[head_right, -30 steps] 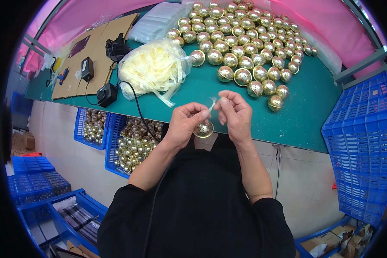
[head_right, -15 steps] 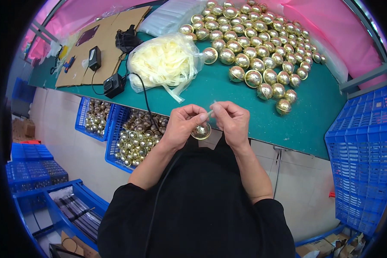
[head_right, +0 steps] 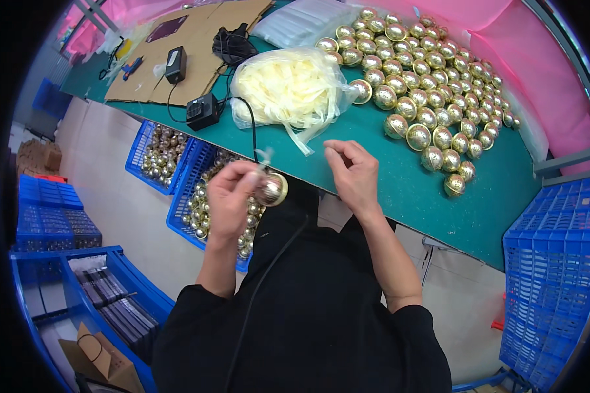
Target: Attaching string and cap assemblies to gold Christmas ornaments at a production workstation.
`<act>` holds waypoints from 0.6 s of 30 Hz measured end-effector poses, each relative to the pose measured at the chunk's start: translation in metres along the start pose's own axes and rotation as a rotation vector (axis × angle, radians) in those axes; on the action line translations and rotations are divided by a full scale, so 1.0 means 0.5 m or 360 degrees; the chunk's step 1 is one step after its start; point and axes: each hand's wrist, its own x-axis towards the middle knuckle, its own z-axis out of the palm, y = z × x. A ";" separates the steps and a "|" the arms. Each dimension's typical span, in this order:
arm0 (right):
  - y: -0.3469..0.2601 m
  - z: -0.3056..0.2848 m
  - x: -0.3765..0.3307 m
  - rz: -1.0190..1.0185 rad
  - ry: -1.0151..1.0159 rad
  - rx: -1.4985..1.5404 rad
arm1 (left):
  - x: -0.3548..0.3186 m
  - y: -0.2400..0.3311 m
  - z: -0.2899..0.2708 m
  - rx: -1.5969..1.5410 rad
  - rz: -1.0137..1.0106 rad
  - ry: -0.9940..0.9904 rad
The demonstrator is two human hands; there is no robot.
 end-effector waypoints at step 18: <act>-0.014 0.135 0.111 -0.0648 -0.0115 -0.0746 | 0.033 -0.129 -0.160 0.0532 0.0036 0.0593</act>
